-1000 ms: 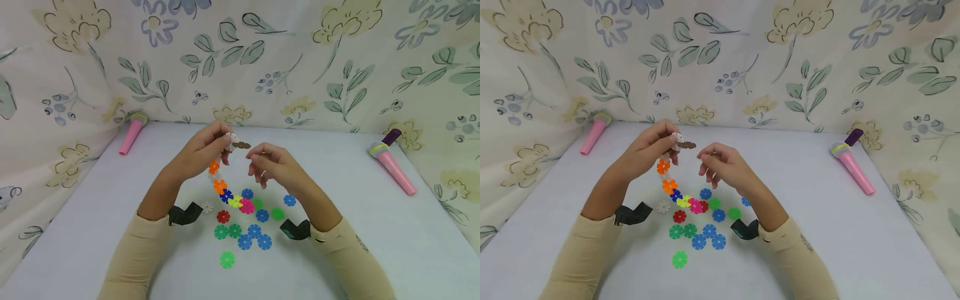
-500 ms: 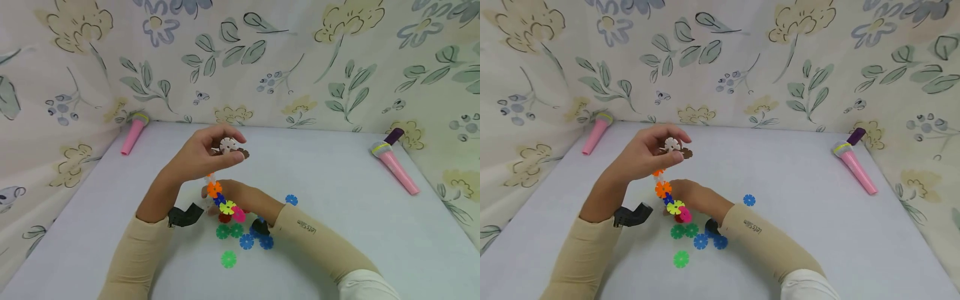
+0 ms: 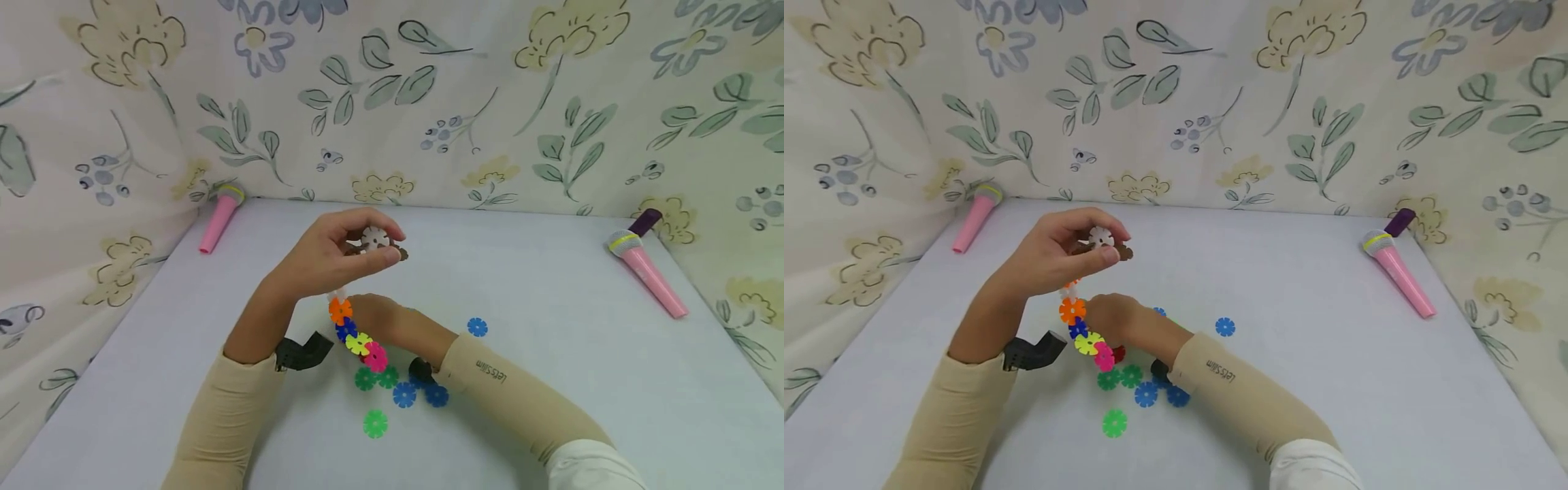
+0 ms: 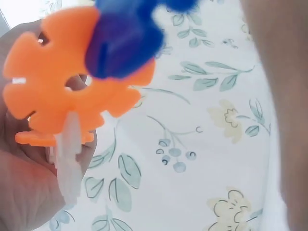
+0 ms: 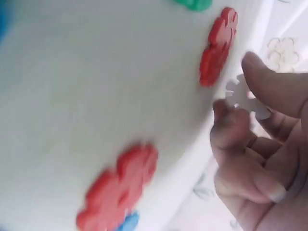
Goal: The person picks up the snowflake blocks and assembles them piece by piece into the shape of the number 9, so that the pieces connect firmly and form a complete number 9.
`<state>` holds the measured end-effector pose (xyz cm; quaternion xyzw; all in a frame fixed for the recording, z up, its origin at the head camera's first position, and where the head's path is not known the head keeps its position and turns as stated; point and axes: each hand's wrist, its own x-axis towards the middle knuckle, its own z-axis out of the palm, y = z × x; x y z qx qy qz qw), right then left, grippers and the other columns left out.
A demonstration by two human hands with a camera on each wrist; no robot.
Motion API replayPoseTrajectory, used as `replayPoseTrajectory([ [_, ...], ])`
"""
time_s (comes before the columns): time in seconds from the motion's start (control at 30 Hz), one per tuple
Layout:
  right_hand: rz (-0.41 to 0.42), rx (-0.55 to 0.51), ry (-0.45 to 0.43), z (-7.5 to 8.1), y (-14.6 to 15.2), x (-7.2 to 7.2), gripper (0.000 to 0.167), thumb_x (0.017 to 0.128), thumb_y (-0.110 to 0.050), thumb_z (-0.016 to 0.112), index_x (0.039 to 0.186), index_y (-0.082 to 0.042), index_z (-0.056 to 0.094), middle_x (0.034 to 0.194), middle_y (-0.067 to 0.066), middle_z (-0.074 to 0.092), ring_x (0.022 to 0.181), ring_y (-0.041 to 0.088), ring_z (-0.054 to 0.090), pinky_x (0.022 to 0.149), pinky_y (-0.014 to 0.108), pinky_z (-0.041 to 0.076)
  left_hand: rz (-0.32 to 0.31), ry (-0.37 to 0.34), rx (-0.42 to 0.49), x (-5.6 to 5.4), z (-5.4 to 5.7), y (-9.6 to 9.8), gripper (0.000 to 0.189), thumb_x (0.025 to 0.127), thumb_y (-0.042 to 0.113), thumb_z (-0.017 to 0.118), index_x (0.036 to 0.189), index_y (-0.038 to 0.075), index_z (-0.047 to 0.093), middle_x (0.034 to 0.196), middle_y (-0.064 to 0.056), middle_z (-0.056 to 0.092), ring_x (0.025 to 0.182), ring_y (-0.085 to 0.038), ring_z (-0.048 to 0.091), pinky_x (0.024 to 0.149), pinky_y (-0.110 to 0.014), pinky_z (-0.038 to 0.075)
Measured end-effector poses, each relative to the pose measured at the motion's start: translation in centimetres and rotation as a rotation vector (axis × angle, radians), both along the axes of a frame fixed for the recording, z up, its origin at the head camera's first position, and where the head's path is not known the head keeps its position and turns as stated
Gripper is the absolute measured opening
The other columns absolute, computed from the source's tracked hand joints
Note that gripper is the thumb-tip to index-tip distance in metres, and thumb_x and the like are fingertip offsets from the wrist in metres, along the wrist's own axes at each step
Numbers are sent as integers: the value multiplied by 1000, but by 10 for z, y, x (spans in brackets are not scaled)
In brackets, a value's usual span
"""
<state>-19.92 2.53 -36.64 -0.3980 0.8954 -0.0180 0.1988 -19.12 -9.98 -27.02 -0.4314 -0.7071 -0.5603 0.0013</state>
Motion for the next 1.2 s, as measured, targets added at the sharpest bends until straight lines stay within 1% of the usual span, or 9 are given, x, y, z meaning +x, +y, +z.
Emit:
replayPoseTrajectory([
  [0.07, -26, 18, 53, 4, 3, 0, 25, 102, -19, 60, 120, -2, 63, 75, 2, 60, 65, 14, 59, 65, 16, 51, 4, 8, 2, 0, -1, 0, 17, 91, 6, 69, 108, 4, 68, 103, -3, 68, 83, -25, 66, 64, -33, 53],
  [0.1, -54, -29, 56, 6, 6, -1, 21, 101, -15, 60, 119, -3, 61, 68, 2, 54, 56, 13, 54, 58, 16, 49, 7, 14, 1, -1, -1, 1, 16, 92, 6, 69, 108, 4, 68, 102, -3, 68, 84, -24, 65, 64, -33, 54],
  [0.17, -127, -220, 15, 11, 16, 0, 20, 100, -14, 60, 118, -5, 57, 67, 2, 53, 53, 14, 52, 55, 18, 48, 18, 26, -2, -1, -2, 1, 16, 92, 6, 69, 108, 5, 68, 103, -2, 68, 84, -23, 65, 64, -33, 53],
  [0.23, -184, -453, -18, 14, 31, 2, 20, 100, -13, 61, 118, -8, 53, 72, 0, 54, 59, 13, 54, 61, 20, 50, 25, 30, -3, -2, -2, 1, 17, 91, 6, 69, 108, 5, 68, 103, -1, 68, 84, -22, 65, 63, -33, 53],
  [0.33, -198, -722, -3, 21, 58, 8, 8, 100, -11, 62, 106, -9, 57, 77, -1, 54, 67, 14, 53, 65, 25, 50, 28, 23, 2, -3, -3, 1, 18, 91, 5, 70, 108, 6, 68, 103, -2, 69, 83, -23, 66, 63, -33, 54],
  [0.57, -261, -1131, 64, 54, 110, 32, 5, 100, -2, 59, 104, -4, 60, 83, 3, 63, 67, 18, 57, 58, 28, 51, 71, 26, -34, -8, -6, 2, 24, 91, 5, 73, 114, 7, 68, 103, 0, 68, 77, -20, 62, 58, -31, 50],
  [0.67, -246, -1184, 123, 67, 118, 40, 10, 99, 1, 59, 109, -2, 60, 84, 2, 66, 65, 18, 58, 54, 28, 51, 73, 24, -39, -9, -7, 4, 26, 92, 5, 72, 117, 7, 68, 105, 1, 70, 82, -19, 66, 61, -31, 51],
  [0.9, -214, -1117, 265, 72, 122, 48, 26, 98, 1, 60, 123, -4, 63, 79, -4, 60, 63, 11, 56, 57, 27, 50, 55, 20, -60, -7, -11, 12, 28, 93, 6, 71, 121, 6, 66, 109, 0, 71, 92, -16, 68, 67, -33, 55],
  [1.2, -240, -1121, 370, 66, 117, 49, 28, 97, 5, 60, 124, 3, 65, 72, 0, 58, 58, 10, 51, 50, 24, 43, 154, 4, -113, -2, -13, 23, 29, 92, 12, 74, 120, 7, 70, 105, 1, 73, 71, -17, 63, 62, -32, 51],
])
